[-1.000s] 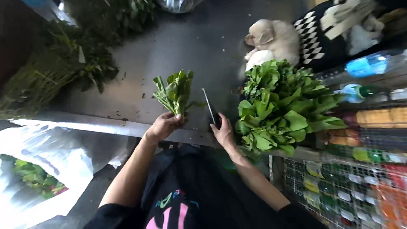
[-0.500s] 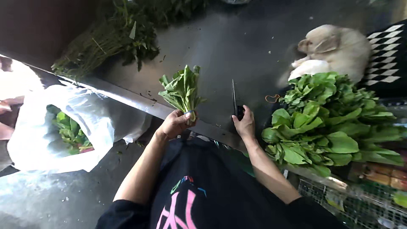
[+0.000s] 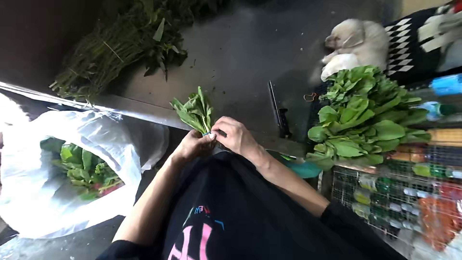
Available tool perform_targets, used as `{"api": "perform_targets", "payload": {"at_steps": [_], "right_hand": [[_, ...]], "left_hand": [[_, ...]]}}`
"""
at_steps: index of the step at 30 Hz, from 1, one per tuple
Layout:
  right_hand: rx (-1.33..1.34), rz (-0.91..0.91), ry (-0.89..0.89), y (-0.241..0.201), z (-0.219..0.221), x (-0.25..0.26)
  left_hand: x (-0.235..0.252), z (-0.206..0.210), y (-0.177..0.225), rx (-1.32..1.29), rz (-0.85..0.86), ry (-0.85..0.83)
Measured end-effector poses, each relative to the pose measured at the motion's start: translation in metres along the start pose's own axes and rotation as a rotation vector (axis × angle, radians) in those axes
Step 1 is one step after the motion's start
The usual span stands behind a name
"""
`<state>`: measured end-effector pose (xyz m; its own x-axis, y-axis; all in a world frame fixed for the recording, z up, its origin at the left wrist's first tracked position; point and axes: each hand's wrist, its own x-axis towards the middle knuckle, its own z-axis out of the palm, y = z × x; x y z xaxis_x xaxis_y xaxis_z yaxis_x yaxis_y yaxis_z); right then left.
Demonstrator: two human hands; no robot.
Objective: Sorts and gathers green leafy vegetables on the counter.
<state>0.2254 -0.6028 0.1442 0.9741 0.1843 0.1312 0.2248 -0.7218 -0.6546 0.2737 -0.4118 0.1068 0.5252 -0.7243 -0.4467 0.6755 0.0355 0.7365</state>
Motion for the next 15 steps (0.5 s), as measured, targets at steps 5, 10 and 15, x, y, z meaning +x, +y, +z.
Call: {"api": "perform_targets", "payload": {"at_steps": [5, 10, 15], "right_hand": [[-0.201, -0.005, -0.023, -0.012, 0.039, 0.005], [0.216, 0.154, 0.013, -0.023, 0.047, 0.01], [0.471, 0.311, -0.229, -0.033, 0.043, 0.003]], "left_hand": [[-0.009, -0.033, 0.0, 0.014, -0.052, 0.006], [0.001, -0.037, 0.007, -0.211, -0.104, 0.094], [0.021, -0.029, 0.002, -0.314, -0.101, 0.245]]}}
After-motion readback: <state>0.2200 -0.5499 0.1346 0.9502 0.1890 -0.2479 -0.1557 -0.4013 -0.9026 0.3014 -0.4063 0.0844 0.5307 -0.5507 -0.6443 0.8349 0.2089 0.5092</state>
